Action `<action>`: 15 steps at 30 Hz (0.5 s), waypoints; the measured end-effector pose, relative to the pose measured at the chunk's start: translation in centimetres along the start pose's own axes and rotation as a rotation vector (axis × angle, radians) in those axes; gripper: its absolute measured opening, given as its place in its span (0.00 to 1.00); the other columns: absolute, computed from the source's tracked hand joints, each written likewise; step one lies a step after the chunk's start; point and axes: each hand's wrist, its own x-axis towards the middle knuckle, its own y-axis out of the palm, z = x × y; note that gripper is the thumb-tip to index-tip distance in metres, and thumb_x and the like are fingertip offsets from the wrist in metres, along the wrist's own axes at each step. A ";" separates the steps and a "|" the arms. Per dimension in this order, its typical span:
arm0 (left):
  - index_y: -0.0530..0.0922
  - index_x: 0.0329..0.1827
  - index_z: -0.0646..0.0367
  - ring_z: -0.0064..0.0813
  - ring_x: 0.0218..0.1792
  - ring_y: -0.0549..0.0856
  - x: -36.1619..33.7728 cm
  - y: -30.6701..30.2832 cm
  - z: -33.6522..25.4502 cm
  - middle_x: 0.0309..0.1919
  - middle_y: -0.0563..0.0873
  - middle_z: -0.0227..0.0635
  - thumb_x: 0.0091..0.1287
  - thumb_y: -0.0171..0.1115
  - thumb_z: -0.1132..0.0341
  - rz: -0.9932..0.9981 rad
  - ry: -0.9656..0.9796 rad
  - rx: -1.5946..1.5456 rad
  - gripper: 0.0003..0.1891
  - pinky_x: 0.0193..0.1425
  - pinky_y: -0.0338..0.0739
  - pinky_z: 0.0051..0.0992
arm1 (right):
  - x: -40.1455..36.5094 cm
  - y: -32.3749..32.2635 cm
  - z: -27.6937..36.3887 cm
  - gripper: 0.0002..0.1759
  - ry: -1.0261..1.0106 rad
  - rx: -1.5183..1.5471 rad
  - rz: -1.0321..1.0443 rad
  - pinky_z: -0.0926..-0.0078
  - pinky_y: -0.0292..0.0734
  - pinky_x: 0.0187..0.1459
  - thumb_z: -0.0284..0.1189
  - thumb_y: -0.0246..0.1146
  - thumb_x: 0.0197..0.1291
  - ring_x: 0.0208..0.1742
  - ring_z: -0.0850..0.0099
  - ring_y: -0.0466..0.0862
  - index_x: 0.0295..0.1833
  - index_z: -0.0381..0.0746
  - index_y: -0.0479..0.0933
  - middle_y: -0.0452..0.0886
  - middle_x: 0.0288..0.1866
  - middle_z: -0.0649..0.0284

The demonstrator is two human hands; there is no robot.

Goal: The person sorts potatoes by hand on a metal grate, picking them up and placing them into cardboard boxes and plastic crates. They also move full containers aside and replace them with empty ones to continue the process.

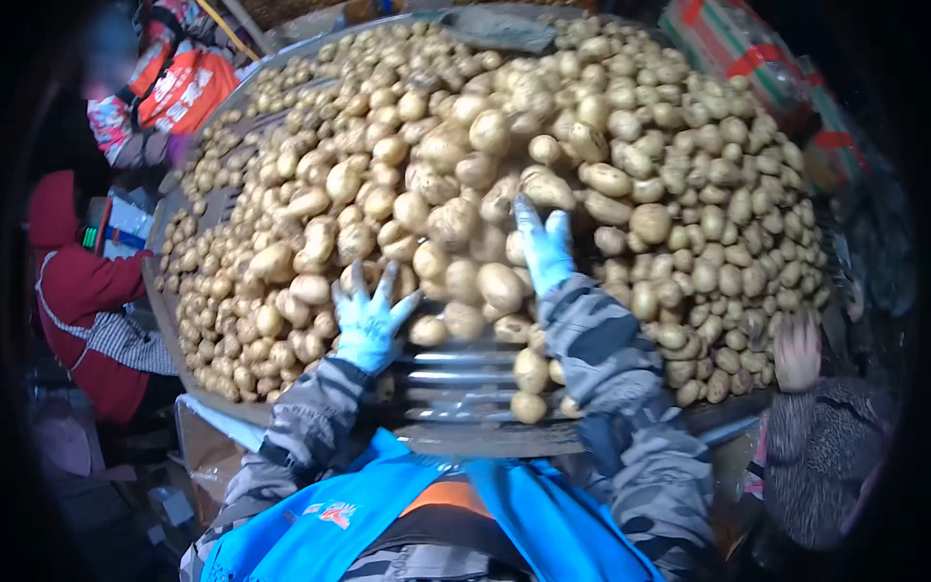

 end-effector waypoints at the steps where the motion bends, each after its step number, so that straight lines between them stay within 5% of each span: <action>1: 0.74 0.62 0.31 0.64 0.71 0.54 -0.3 0.5 0.3 0.71 0.64 0.42 0.54 0.64 0.61 -0.015 0.022 0.021 0.29 0.61 0.51 0.77 | -1.0 -0.9 0.5 0.41 0.238 0.002 0.180 0.73 0.69 0.62 0.40 0.62 0.66 0.68 0.72 0.66 0.76 0.35 0.49 0.64 0.70 0.56; 3: 0.74 0.61 0.34 0.65 0.68 0.59 -1.6 0.2 0.1 0.68 0.67 0.43 0.48 0.66 0.64 -0.042 -0.006 0.091 0.32 0.61 0.55 0.73 | -4.3 0.9 4.2 0.42 0.431 0.049 0.146 0.73 0.65 0.65 0.40 0.60 0.67 0.69 0.70 0.65 0.76 0.34 0.46 0.64 0.70 0.56; 4: 0.74 0.62 0.35 0.65 0.67 0.59 -4.5 -0.2 0.0 0.69 0.66 0.44 0.46 0.67 0.64 -0.009 -0.072 0.005 0.34 0.61 0.55 0.72 | -4.3 0.3 -2.2 0.42 0.316 0.362 0.195 0.72 0.63 0.67 0.40 0.58 0.68 0.69 0.67 0.65 0.76 0.34 0.45 0.64 0.69 0.56; 5: 0.73 0.64 0.36 0.66 0.67 0.59 -6.9 -1.0 0.4 0.69 0.65 0.45 0.44 0.69 0.64 0.018 -0.135 -0.076 0.36 0.61 0.56 0.71 | -4.9 1.6 -2.6 0.41 0.393 0.151 0.176 0.71 0.61 0.68 0.38 0.59 0.68 0.69 0.66 0.64 0.76 0.35 0.45 0.64 0.70 0.56; 7: 0.72 0.65 0.37 0.68 0.68 0.57 -9.0 -2.0 1.8 0.71 0.62 0.46 0.41 0.72 0.64 0.154 -0.295 -0.056 0.41 0.62 0.56 0.69 | -6.9 6.5 -4.0 0.42 0.137 0.071 0.081 0.71 0.60 0.69 0.36 0.62 0.66 0.70 0.67 0.64 0.76 0.35 0.47 0.63 0.71 0.55; 9: 0.73 0.64 0.38 0.70 0.70 0.51 -8.7 -1.7 3.9 0.73 0.57 0.48 0.41 0.73 0.61 0.096 -0.290 -0.009 0.40 0.63 0.53 0.71 | -7.9 10.7 -5.7 0.38 0.177 0.293 0.062 0.77 0.62 0.68 0.26 0.62 0.65 0.69 0.74 0.63 0.75 0.38 0.51 0.60 0.72 0.59; 11: 0.73 0.63 0.39 0.70 0.70 0.52 -8.3 -2.0 5.2 0.73 0.57 0.49 0.42 0.72 0.62 0.093 -0.269 -0.070 0.38 0.63 0.52 0.70 | -8.1 13.5 -6.6 0.38 0.323 0.018 0.094 0.69 0.59 0.69 0.39 0.62 0.66 0.71 0.68 0.63 0.74 0.39 0.53 0.60 0.73 0.53; 13: 0.72 0.64 0.38 0.68 0.70 0.52 -7.0 -1.4 7.2 0.71 0.60 0.48 0.45 0.70 0.63 0.066 -0.262 -0.007 0.37 0.63 0.54 0.70 | -8.3 15.2 -5.6 0.36 0.423 0.569 0.121 0.69 0.70 0.60 0.41 0.62 0.66 0.61 0.71 0.71 0.74 0.42 0.56 0.67 0.66 0.55; 14: 0.72 0.65 0.36 0.66 0.71 0.52 -6.3 -1.6 8.5 0.72 0.60 0.46 0.47 0.68 0.65 0.100 -0.324 -0.008 0.36 0.63 0.54 0.71 | -8.1 16.2 -3.3 0.36 0.375 0.282 0.216 0.73 0.76 0.44 0.41 0.63 0.65 0.46 0.76 0.75 0.74 0.45 0.56 0.72 0.55 0.59; 15: 0.71 0.65 0.34 0.65 0.72 0.51 -5.2 -1.6 10.0 0.73 0.60 0.43 0.50 0.66 0.66 0.109 -0.385 -0.001 0.35 0.63 0.54 0.72 | -8.3 18.2 -3.3 0.36 0.369 0.406 0.207 0.79 0.74 0.32 0.41 0.63 0.65 0.35 0.80 0.72 0.73 0.44 0.57 0.71 0.46 0.65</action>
